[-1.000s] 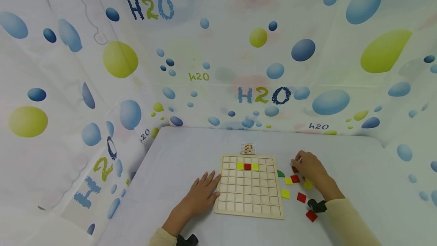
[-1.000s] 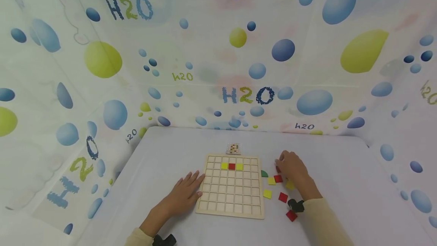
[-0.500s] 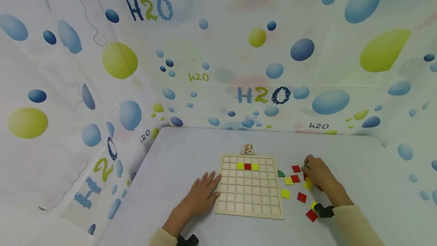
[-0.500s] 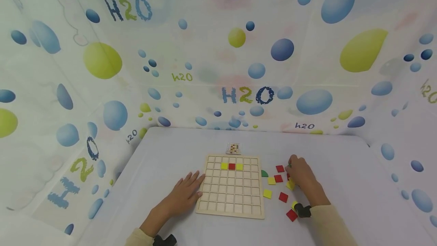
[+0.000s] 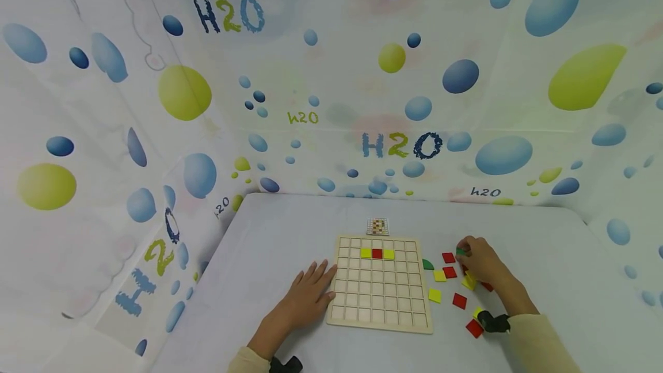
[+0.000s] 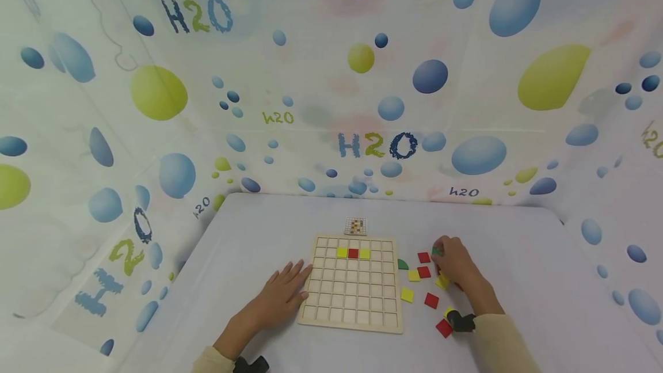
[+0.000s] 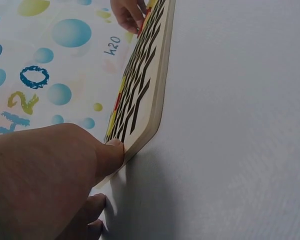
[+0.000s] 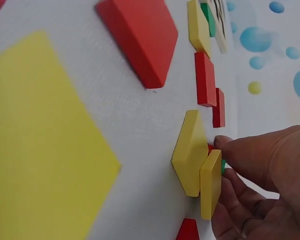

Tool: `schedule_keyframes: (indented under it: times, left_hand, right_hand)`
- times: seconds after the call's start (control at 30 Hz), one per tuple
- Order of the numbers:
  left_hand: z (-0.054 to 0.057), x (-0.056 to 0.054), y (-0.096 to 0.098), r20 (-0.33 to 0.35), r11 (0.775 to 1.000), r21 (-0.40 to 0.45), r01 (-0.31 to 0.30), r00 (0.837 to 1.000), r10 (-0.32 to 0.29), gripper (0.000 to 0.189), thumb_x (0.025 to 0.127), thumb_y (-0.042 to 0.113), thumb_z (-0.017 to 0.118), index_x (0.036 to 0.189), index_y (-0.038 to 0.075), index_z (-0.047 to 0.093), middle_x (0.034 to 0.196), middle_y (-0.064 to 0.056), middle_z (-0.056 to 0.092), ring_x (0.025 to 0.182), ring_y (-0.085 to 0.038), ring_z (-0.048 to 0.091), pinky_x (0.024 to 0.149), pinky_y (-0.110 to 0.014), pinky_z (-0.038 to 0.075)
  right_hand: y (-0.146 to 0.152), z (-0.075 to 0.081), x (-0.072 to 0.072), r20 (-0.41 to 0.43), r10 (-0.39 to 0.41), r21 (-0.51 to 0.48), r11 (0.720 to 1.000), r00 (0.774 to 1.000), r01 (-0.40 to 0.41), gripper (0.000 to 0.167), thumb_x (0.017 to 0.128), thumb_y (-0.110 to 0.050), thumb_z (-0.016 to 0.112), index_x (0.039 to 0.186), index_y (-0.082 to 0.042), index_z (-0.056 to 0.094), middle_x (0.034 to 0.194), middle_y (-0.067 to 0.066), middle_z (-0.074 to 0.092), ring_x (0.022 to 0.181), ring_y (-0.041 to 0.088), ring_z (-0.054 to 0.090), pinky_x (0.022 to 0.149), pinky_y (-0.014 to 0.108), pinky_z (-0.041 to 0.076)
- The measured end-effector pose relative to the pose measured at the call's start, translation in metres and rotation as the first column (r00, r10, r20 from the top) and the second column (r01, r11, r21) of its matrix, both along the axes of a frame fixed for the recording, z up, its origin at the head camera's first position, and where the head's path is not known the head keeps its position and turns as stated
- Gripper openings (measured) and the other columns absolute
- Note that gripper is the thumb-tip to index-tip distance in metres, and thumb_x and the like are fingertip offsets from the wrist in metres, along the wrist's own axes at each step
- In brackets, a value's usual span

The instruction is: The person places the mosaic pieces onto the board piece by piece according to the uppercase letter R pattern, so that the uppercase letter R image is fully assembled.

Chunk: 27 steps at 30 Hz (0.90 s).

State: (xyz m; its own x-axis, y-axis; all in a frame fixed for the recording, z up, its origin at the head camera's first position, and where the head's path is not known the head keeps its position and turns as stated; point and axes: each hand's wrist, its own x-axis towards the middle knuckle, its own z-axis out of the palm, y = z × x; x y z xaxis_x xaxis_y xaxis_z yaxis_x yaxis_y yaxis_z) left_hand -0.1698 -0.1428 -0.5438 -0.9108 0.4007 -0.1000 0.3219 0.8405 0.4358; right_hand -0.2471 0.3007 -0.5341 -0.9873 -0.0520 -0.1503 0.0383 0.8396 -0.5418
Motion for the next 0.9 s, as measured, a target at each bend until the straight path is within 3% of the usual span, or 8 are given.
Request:
schedule_keyframes:
  times: [0.43,0.7,0.9]
  left_hand:
    - [0.005,0.003,0.000,-0.002,1.000,0.002,0.000,1.000,0.000,0.061,0.110,0.035,0.053,0.166,0.015,0.035,0.173,-0.015,0.028,0.161,-0.042,0.022,0.125,-0.068,0.021]
    - [0.004,0.001,-0.001,0.002,1.000,-0.002,0.001,1.000,-0.001,0.062,0.110,0.036,0.053,0.166,0.016,0.035,0.173,-0.014,0.028,0.161,-0.041,0.023,0.125,-0.068,0.022]
    - [0.002,0.000,-0.001,-0.002,1.000,-0.004,0.004,1.000,-0.004,0.062,0.110,0.035,0.053,0.166,0.016,0.036,0.173,-0.014,0.029,0.160,-0.042,0.023,0.125,-0.068,0.022]
  right_hand:
    - [-0.008,-0.008,-0.010,-0.024,-0.044,-0.028,0.999,0.999,0.043,0.031,0.104,-0.008,0.064,0.131,0.005,0.056,0.124,0.031,0.054,0.107,0.040,0.057,0.102,0.059,0.054]
    - [-0.018,-0.009,-0.018,-0.023,-0.043,-0.060,0.997,0.999,0.042,0.031,0.106,-0.010,0.063,0.133,0.001,0.055,0.125,0.029,0.055,0.103,0.036,0.058,0.092,0.048,0.060]
    - [-0.034,-0.008,-0.021,-0.075,-0.010,-0.072,0.997,0.997,0.005,0.032,0.105,-0.010,0.064,0.132,0.005,0.055,0.123,0.028,0.057,0.106,0.038,0.059,0.098,0.056,0.055]
